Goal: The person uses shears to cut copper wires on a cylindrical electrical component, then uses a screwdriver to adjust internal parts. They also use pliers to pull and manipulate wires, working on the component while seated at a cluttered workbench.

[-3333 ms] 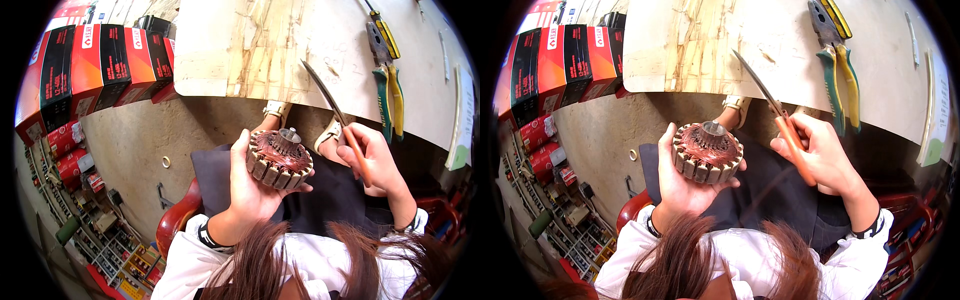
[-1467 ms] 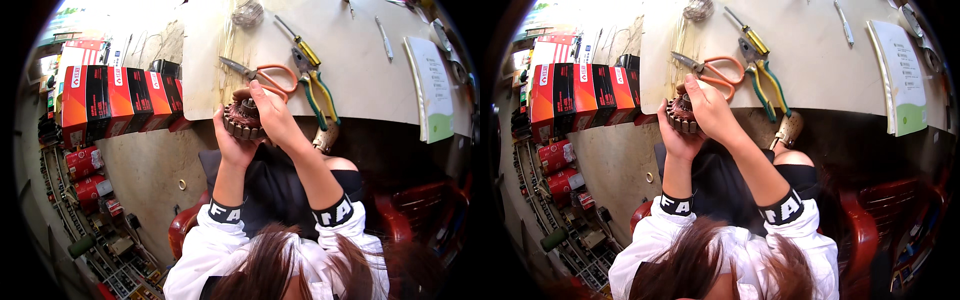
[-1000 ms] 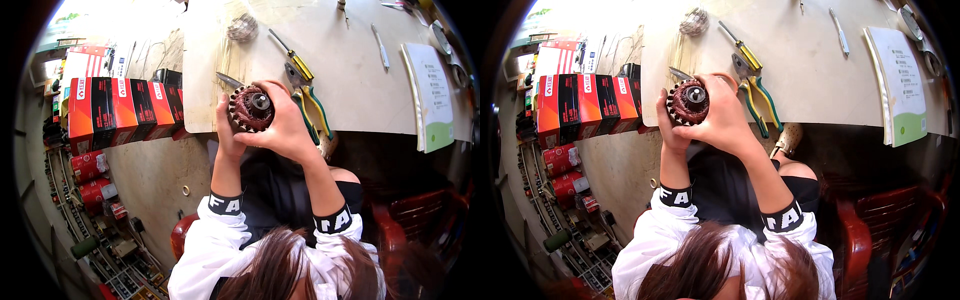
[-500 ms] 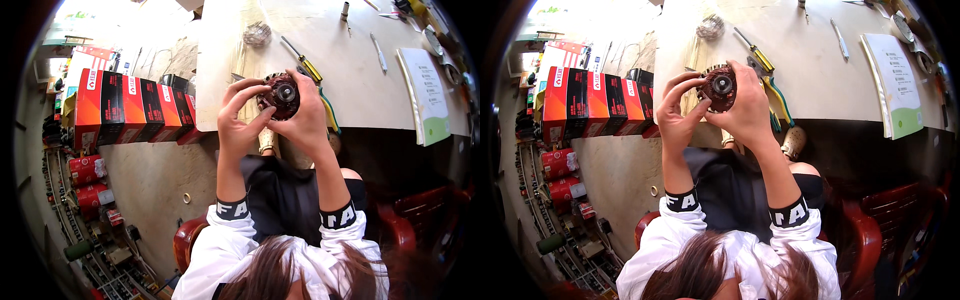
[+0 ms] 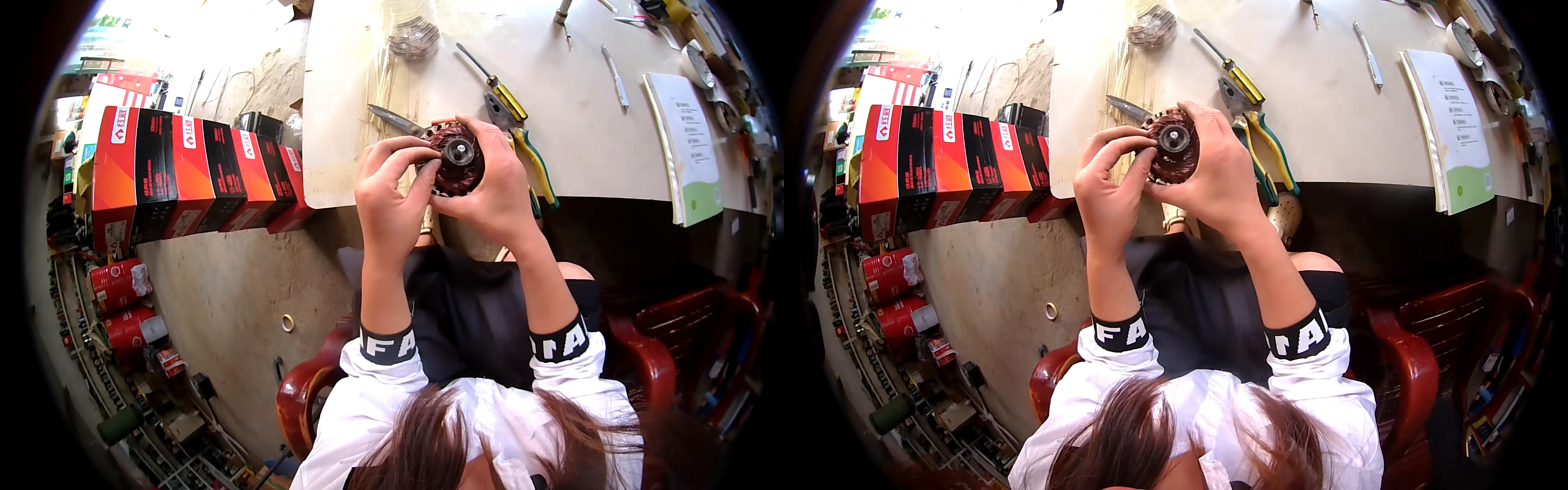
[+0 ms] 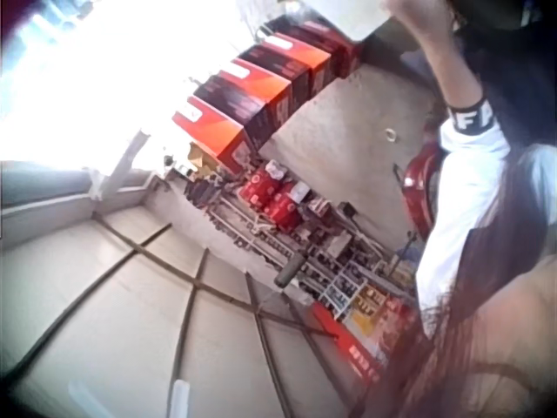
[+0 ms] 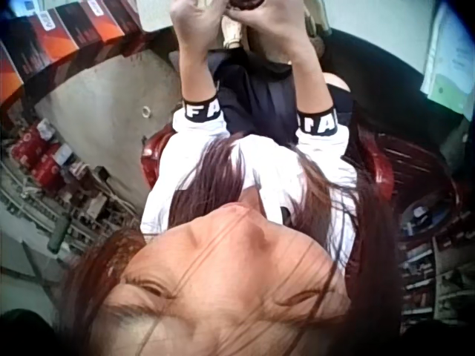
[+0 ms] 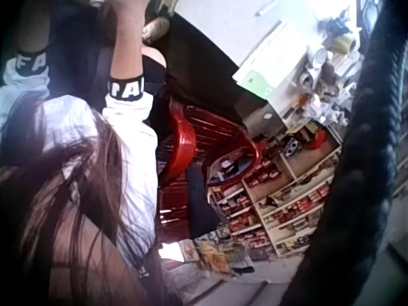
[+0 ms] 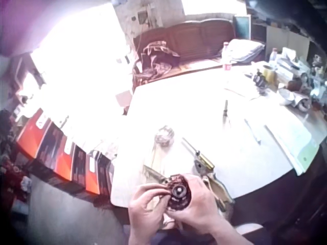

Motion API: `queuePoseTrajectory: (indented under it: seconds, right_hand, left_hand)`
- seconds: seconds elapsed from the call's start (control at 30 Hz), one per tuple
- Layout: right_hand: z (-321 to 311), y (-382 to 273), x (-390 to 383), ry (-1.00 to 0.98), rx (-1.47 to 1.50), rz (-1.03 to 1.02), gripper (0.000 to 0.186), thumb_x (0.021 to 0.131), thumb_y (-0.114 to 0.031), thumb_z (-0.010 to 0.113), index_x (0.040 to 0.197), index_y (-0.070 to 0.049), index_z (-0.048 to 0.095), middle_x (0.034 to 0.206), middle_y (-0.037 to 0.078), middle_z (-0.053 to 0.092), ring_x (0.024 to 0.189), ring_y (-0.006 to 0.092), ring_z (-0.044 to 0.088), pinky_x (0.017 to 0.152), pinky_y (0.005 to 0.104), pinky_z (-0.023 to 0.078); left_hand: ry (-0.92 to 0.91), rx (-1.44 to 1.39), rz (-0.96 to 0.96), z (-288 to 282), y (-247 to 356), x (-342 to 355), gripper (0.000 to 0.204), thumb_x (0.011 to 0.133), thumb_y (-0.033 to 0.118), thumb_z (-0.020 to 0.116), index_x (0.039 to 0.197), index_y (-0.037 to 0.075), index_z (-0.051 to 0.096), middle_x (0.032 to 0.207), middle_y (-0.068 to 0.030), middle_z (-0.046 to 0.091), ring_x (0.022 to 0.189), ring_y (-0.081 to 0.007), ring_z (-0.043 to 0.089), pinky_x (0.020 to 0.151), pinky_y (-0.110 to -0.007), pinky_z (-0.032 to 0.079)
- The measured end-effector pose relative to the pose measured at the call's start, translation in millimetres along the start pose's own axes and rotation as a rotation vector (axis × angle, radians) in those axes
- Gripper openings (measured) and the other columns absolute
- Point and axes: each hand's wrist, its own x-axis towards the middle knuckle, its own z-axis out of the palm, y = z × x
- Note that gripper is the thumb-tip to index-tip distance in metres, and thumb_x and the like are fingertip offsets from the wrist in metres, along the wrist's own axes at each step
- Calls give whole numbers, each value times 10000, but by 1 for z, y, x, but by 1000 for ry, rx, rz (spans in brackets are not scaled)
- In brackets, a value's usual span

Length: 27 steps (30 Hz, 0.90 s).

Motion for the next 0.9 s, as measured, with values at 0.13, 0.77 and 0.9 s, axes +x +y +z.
queuePoseTrajectory:
  seconds: [0.13,0.77,0.9]
  right_hand:
    - [-1,-6,1,-40,91,57,768,568,-246,884,1217,-10,547,1175,149,603,1084,312,606,929,385,504]
    - [-37,1,8,190,832,500,477,759,-189,828,1132,-2,598,1001,44,660,899,108,618,842,257,489]
    - [-51,11,11,302,801,471,472,728,-137,844,1099,12,593,985,68,677,884,118,646,800,258,527]
  left_hand:
    - [33,-35,-63,1,-2,-2,91,827,-14,691,917,-14,678,1008,-87,658,956,-206,616,860,-307,490]
    - [120,-1361,-402,21,6,-7,118,1012,97,523,1028,-6,576,1022,-104,633,898,-191,650,879,-346,550]
    - [-287,-1248,-161,30,22,-10,119,993,110,545,977,-7,537,987,-118,533,856,-225,597,942,-408,514]
